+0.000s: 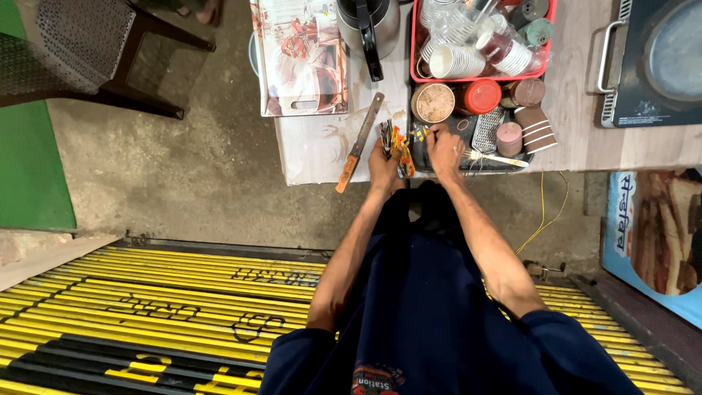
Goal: The person prepares tea by opening packets, pouring contents into small cups, and handling various containers and tools on a table and in a kitchen area.
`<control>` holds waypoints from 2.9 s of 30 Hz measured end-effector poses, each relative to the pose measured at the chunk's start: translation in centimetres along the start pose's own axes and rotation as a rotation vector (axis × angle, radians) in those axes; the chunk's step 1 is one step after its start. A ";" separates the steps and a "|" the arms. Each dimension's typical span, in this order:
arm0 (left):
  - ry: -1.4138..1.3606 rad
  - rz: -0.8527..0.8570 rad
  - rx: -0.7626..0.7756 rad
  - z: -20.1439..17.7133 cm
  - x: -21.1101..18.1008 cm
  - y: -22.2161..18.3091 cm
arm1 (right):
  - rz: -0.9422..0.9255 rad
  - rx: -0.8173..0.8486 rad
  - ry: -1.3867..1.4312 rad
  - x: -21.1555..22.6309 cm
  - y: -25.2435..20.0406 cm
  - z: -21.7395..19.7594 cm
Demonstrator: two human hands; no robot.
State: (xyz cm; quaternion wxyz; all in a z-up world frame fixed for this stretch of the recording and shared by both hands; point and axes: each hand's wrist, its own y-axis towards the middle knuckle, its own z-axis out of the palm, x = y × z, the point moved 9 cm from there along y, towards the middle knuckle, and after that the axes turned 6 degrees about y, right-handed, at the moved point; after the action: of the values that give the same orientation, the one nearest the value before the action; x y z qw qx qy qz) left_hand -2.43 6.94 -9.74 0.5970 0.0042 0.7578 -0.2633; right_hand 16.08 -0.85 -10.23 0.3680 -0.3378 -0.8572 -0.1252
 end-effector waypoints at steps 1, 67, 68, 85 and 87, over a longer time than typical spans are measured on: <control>0.028 -0.017 0.001 -0.3 -0.2 0.0 | -0.004 -0.003 -0.011 0.1 -0.2 0.2; -0.023 0.023 0.054 -1.7 0.9 0.5 | 0.080 0.040 -0.001 -0.7 -0.6 1.1; -0.033 0.036 0.053 -1.7 0.9 0.5 | 0.044 0.045 -0.016 0.4 -0.6 0.9; 0.012 0.050 0.040 -2.1 0.6 0.4 | -0.049 0.158 -0.221 3.2 -1.6 2.8; 0.000 0.031 0.041 -2.1 1.0 0.4 | -0.035 0.153 -0.218 2.8 -1.5 3.0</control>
State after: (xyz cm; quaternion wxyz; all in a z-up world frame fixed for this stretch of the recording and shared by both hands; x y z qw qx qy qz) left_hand -4.47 7.77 -10.51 0.6007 0.0281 0.7522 -0.2695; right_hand 12.06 0.78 -10.30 0.2953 -0.3054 -0.9048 -0.0284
